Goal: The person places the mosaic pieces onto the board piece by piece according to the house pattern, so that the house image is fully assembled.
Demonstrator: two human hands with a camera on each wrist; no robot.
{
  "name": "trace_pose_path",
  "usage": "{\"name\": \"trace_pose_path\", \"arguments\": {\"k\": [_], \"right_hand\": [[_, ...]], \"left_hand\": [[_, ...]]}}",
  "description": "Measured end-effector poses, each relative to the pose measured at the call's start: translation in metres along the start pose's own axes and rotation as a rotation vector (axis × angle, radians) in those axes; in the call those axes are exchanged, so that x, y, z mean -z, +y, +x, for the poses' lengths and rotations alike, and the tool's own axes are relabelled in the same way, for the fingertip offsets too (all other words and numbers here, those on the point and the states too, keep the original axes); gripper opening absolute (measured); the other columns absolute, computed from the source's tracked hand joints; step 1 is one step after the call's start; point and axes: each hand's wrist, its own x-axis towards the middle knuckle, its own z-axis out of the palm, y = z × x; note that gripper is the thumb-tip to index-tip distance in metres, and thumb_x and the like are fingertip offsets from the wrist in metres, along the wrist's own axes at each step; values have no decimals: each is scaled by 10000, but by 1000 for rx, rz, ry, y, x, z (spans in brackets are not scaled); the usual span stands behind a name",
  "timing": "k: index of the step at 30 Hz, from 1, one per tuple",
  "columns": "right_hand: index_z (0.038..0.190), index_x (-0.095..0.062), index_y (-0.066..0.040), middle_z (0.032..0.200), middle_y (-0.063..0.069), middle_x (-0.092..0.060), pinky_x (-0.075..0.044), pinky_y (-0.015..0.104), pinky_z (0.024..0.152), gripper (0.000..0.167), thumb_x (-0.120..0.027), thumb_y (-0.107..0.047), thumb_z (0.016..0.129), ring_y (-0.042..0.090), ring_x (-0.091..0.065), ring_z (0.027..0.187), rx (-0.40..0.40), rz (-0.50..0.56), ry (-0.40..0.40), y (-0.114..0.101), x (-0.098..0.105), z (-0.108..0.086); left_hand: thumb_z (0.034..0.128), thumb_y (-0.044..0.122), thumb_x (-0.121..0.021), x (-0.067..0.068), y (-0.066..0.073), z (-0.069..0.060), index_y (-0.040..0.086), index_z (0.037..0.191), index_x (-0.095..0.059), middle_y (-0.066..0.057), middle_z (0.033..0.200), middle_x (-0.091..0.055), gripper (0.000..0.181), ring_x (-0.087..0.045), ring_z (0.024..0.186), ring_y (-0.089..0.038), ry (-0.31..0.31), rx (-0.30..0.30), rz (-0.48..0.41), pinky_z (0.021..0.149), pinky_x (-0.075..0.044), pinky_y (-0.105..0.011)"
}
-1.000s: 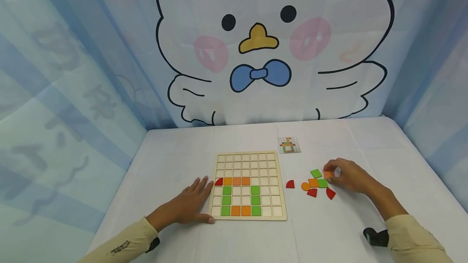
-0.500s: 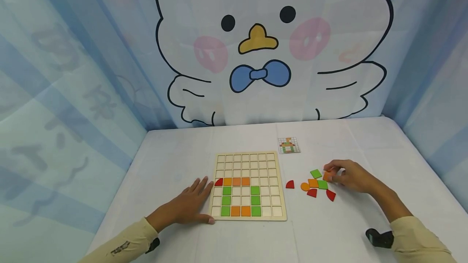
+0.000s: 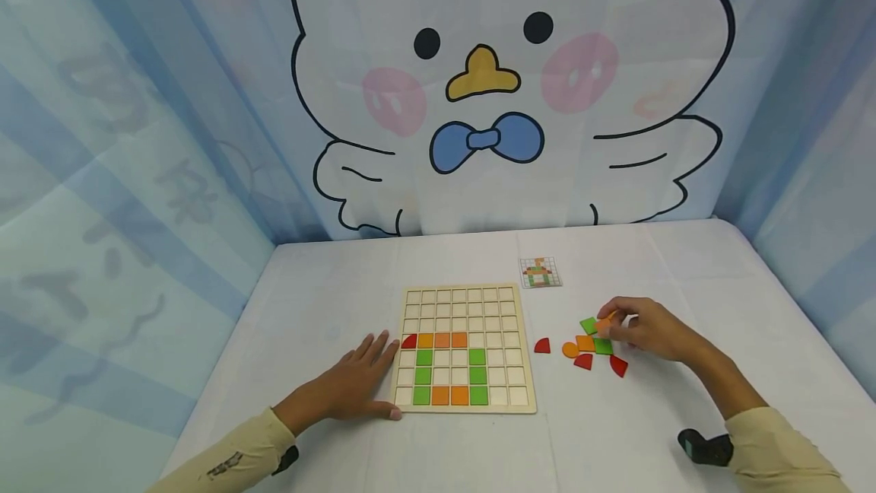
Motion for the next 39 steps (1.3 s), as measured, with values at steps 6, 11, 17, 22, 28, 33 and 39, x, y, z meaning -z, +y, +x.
{"name": "trace_pose_path", "arguments": {"k": [6, 11, 17, 22, 28, 33, 39], "right_hand": [[1256, -626, 18, 905, 73, -568, -503, 261, 546, 367, -695, -173, 949, 201, -549, 596, 23, 40, -24, -12, -6, 4], [1262, -625, 20, 909, 82, -587, -495, 262, 528, 362, -686, -157, 953, 226, -531, 563, 54, 72, -44, -20, -14, 8], [1219, -655, 4, 913, 80, -595, -510, 231, 576, 326, -704, -152, 937, 164, -570, 637, 93, 78, -74, -25, -24, 17], [1204, -660, 16, 906, 80, -605, -516, 229, 601, 342, -729, -139, 907, 126, -562, 653, 115, 101, -123, -30, -33, 23], [1219, -657, 25, 925, 75, -628, -496, 232, 564, 347, -694, -47, 881, 105, -556, 627, 172, 127, -158, -40, -42, 26], [1217, -663, 17, 955, 77, -632, -462, 204, 550, 333, -713, -84, 903, 55, -527, 614, 212, 113, -169, -47, -50, 32], [1198, -680, -29, 957, 54, -626, -433, 197, 536, 315, -733, -127, 904, 37, -504, 605, 234, 95, -175, -55, -60, 39]], "left_hand": [[764, 828, -595, 1, 0, 0, 136, 1611, -215, -161, 1679, -165, 1158, -194, 1530, -420, 0, -5, -1, 1141, -348, -597], [764, 828, -595, 1, -1, -1, 143, 1613, -209, -153, 1682, -159, 1157, -186, 1534, -413, 1, -5, -11, 1147, -340, -597], [761, 829, -598, 1, -1, -1, 145, 1613, -210, -151, 1682, -162, 1159, -191, 1533, -411, 3, -6, -14, 1147, -339, -598], [763, 825, -600, 1, 0, -1, 139, 1611, -213, -153, 1681, -165, 1158, -194, 1532, -414, 5, -10, -6, 1144, -343, -599], [765, 820, -603, 3, 1, -2, 139, 1612, -213, -153, 1681, -164, 1154, -190, 1532, -416, 2, -11, -15, 1147, -336, -602], [767, 813, -611, 4, 1, -3, 138, 1612, -213, -153, 1682, -163, 1152, -189, 1533, -416, 4, -10, -18, 1150, -333, -600], [767, 811, -615, 2, 1, -2, 144, 1613, -209, -149, 1683, -162, 1152, -189, 1533, -412, 2, -3, -17, 1151, -334, -596]]}}
